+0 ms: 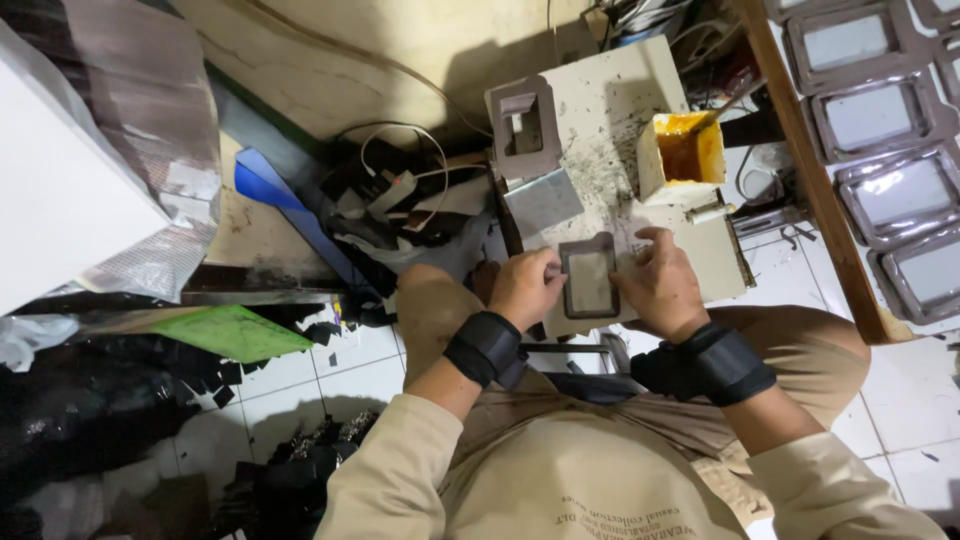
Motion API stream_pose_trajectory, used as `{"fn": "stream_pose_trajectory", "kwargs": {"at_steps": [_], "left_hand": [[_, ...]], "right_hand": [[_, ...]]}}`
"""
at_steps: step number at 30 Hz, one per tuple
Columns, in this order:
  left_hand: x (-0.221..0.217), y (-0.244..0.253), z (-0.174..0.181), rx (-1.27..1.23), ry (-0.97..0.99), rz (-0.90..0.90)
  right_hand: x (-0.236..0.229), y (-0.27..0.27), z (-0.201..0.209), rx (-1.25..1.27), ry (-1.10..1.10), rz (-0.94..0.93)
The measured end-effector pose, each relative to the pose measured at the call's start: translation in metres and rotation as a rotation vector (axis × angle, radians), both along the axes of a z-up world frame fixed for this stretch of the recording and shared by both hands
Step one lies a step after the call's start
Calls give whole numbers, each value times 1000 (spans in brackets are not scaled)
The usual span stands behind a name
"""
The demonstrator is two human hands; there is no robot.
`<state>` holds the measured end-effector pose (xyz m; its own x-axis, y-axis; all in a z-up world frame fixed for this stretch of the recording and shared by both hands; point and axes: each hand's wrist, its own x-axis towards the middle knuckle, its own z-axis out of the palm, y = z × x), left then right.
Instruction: Applying glue to leather frames and attaching them to plastic sheets to create card holders.
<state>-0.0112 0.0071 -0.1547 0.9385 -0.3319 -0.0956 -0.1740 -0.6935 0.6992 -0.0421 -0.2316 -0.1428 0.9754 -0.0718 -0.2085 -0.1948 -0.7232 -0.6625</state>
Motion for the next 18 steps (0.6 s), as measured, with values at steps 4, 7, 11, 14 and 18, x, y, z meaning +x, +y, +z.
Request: {"fn": "stream_pose_trajectory", "kwargs": {"at_steps": [4, 7, 11, 14, 18], "left_hand": [[6, 3, 28, 18, 25, -80], [12, 1, 28, 59, -20, -152], [20, -1, 6, 121, -87, -180], [24, -1, 3, 121, -76, -189], [22, -3, -15, 71, -10, -151]], "right_hand": [[12, 16, 24, -13, -122, -5], [25, 28, 44, -40, -30, 27], [38, 35, 40, -104, 29, 69], [43, 38, 39, -166, 19, 100], [45, 42, 23, -275, -33, 137]]}}
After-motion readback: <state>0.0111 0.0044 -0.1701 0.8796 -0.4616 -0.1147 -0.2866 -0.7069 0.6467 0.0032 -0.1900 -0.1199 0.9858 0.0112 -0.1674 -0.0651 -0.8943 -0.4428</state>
